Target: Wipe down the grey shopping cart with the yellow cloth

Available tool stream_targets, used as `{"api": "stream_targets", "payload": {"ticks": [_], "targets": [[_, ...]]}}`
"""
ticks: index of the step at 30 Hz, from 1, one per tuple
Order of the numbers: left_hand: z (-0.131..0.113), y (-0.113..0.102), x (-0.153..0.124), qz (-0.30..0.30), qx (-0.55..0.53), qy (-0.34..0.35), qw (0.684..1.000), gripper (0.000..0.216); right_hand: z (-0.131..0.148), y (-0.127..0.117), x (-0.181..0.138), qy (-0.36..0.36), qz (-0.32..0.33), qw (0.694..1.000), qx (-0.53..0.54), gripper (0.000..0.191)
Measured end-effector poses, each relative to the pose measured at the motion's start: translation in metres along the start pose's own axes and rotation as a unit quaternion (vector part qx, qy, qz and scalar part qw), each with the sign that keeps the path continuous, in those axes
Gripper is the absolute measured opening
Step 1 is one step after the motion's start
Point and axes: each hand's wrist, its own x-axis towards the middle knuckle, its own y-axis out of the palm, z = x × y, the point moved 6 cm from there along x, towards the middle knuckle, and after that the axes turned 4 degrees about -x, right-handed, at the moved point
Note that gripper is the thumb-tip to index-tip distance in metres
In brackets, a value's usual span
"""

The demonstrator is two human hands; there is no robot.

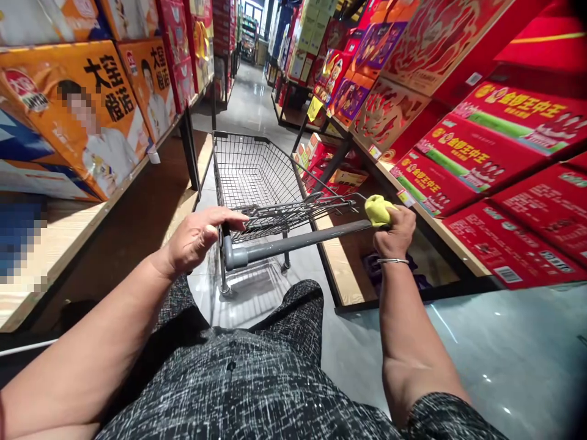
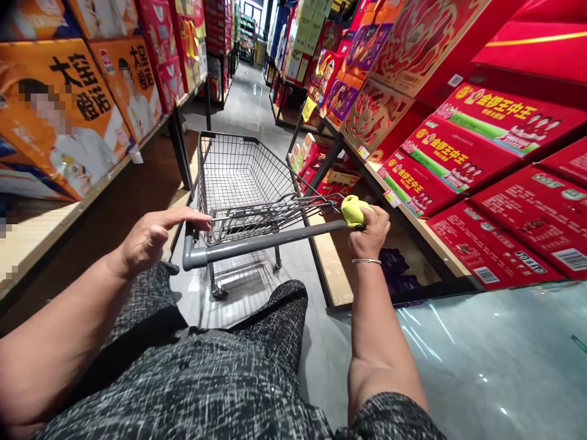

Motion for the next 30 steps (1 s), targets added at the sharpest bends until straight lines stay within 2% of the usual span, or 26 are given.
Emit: {"api": "stream_targets", "payload": {"ticks": [3, 5, 6, 8, 10, 12, 14, 17, 19, 22, 25, 28, 30], "targets": [[-0.024, -0.009, 0.000, 0.006, 0.027, 0.011, 1.000, 0.068, 0.035, -0.002, -0.032, 0.047, -0.035, 0.998, 0.012, 0.043], [-0.045, -0.007, 0.000, 0.010, 0.068, 0.011, 0.998, 0.061, 0.077, -0.005, -0.073, 0.026, -0.079, 0.994, 0.068, 0.043], [-0.055, -0.002, 0.000, 0.022, 0.095, 0.009, 0.995, 0.053, 0.102, -0.002, -0.094, -0.010, -0.068, 0.993, 0.096, 0.045], [-0.070, 0.011, 0.000, 0.043, 0.140, 0.008, 0.989, 0.050, 0.151, -0.001, -0.136, -0.076, -0.083, 0.983, 0.147, 0.047], [-0.078, 0.025, -0.001, 0.035, 0.165, 0.009, 0.986, 0.057, 0.203, 0.002, -0.166, -0.215, -0.046, 0.959, 0.179, 0.042], [-0.075, 0.034, -0.004, 0.016, 0.180, 0.005, 0.983, 0.066, 0.239, 0.002, -0.178, -0.330, 0.012, 0.927, 0.178, 0.038], [-0.065, 0.038, -0.007, -0.001, 0.201, -0.007, 0.980, 0.072, 0.251, -0.002, -0.169, -0.367, 0.059, 0.915, 0.159, 0.033], [-0.048, 0.032, -0.012, -0.026, 0.244, -0.020, 0.969, 0.079, 0.228, -0.014, -0.131, -0.335, 0.094, 0.928, 0.135, 0.029], [-0.039, 0.024, -0.013, -0.042, 0.271, -0.014, 0.962, 0.080, 0.197, -0.023, -0.104, -0.303, 0.094, 0.939, 0.131, 0.031], [-0.028, 0.009, -0.014, -0.071, 0.315, -0.011, 0.946, 0.069, 0.141, -0.036, -0.067, -0.251, 0.088, 0.957, 0.117, 0.041], [-0.012, -0.012, -0.010, -0.105, 0.378, -0.047, 0.918, 0.060, 0.095, -0.044, -0.040, -0.187, 0.098, 0.974, 0.086, 0.043], [0.005, -0.029, -0.005, -0.124, 0.421, -0.088, 0.894, 0.056, 0.070, -0.052, -0.027, -0.110, 0.084, 0.980, 0.144, 0.035], [0.008, -0.032, 0.001, -0.132, 0.418, -0.082, 0.895, 0.050, 0.064, -0.048, -0.025, -0.054, 0.100, 0.968, 0.225, 0.034]]}}
